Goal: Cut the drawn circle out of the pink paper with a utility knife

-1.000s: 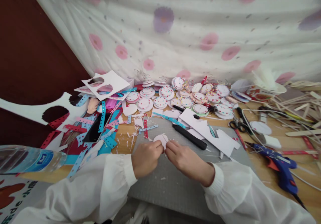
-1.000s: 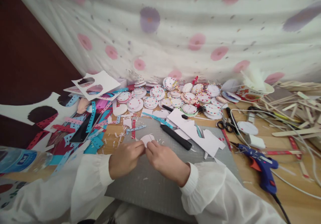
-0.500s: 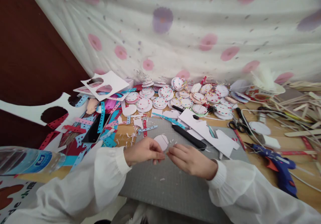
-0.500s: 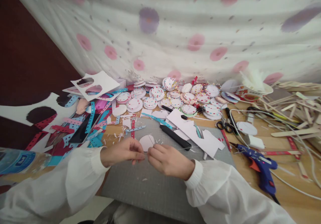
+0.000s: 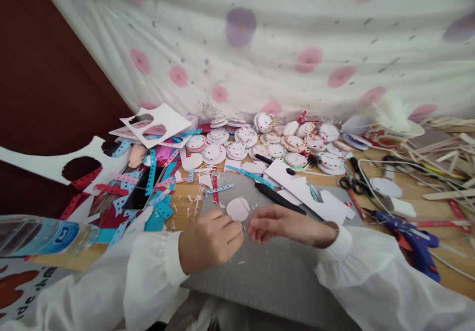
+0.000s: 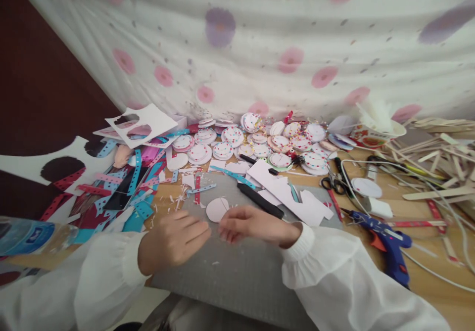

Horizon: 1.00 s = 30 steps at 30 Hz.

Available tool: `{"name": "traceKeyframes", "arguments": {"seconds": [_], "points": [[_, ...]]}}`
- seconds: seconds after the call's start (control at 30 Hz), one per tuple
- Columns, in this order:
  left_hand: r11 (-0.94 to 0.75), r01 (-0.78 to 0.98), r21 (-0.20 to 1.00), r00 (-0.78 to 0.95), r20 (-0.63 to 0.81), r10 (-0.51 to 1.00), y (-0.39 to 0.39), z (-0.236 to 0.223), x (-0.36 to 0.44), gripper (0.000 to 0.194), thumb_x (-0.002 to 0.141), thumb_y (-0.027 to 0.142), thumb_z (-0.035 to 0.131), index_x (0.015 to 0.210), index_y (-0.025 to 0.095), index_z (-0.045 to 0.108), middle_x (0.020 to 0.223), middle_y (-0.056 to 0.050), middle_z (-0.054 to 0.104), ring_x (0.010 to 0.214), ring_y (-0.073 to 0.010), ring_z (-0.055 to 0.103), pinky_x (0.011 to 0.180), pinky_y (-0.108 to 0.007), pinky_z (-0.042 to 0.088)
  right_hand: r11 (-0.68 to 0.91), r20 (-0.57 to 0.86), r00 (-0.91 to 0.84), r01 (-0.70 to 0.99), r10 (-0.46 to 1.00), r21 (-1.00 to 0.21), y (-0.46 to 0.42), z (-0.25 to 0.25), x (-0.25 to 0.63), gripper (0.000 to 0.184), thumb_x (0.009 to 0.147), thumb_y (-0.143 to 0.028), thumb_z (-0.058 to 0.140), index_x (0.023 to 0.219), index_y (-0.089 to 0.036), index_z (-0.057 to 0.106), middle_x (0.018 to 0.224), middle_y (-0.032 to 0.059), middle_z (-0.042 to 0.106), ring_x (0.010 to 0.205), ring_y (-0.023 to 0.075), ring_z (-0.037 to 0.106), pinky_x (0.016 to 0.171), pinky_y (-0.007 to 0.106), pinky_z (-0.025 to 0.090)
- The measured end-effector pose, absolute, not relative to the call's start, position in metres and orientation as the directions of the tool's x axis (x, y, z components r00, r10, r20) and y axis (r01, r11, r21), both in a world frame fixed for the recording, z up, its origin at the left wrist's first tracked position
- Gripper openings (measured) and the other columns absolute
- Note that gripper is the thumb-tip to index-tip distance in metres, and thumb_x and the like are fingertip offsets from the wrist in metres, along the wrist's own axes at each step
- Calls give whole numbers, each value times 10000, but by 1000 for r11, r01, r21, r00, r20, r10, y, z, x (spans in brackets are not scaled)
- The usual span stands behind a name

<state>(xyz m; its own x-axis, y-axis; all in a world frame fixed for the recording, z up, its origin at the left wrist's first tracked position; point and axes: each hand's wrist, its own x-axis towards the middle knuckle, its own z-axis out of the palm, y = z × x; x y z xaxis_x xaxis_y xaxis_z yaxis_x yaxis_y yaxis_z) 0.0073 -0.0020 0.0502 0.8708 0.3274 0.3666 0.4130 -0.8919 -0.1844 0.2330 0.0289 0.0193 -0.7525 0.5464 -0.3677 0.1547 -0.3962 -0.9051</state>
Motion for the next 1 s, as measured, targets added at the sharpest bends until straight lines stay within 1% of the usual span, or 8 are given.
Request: {"name": "traceKeyframes", "arguments": {"seconds": [0.2,0.3,0.47,0.6,0.73,0.83,0.9,1.0], "points": [[-915,404,18,878,273,393,-6,47,-1,350,958,125,316,889,174,656,879,-113,702,760,-183,616,613,-330,424,-409,-399,-775,200,490,-890,20,12,219,406,697,-497,762,812,-142,602,674,-49,558,545,49,472,518,190,363],[-924,382,24,887,272,374,-8,44,-3,332,955,125,328,918,175,654,923,-124,704,844,-202,627,696,-348,448,-338,-401,-768,254,499,-906,18,8,219,378,712,-489,742,758,-142,599,608,-63,508,523,50,417,492,192,317],[-921,384,-71,888,302,347,-10,33,3,327,941,90,345,780,156,622,739,-81,653,700,-176,581,638,-331,403,-123,-351,-673,363,650,-924,9,9,215,247,758,-350,694,701,-153,555,573,-62,477,530,68,391,488,203,309],[-848,500,176,822,211,529,-7,27,7,269,916,141,425,718,157,606,688,-54,615,665,-172,557,633,-318,394,202,-180,-620,494,764,-846,-2,15,211,166,807,-203,640,688,-168,529,612,-42,515,543,83,444,501,213,329],[-416,657,629,626,-149,765,2,33,8,107,812,204,604,732,172,666,686,-19,648,661,-158,581,603,-268,382,737,173,-750,532,639,-417,-9,19,211,132,878,-87,513,778,-157,561,781,38,589,625,124,509,525,255,342],[75,555,829,543,-429,722,8,37,9,150,747,263,668,644,156,646,581,6,602,564,-124,543,552,-238,369,900,347,-835,429,426,-73,-8,20,215,244,936,-92,412,759,-157,566,716,38,545,603,147,477,497,290,311],[375,393,839,587,-543,600,8,35,10,243,690,358,731,618,146,637,568,10,598,545,-105,535,560,-226,383,940,455,-843,340,287,36,-5,19,219,306,948,-101,387,707,-160,566,664,28,514,587,148,459,493,299,308],[673,242,699,628,-641,440,4,27,12,401,554,484,818,608,133,632,595,7,619,538,-80,531,577,-213,393,965,565,-819,217,96,150,1,13,223,315,935,-94,409,673,-158,572,631,16,495,552,136,435,483,302,298]]}}
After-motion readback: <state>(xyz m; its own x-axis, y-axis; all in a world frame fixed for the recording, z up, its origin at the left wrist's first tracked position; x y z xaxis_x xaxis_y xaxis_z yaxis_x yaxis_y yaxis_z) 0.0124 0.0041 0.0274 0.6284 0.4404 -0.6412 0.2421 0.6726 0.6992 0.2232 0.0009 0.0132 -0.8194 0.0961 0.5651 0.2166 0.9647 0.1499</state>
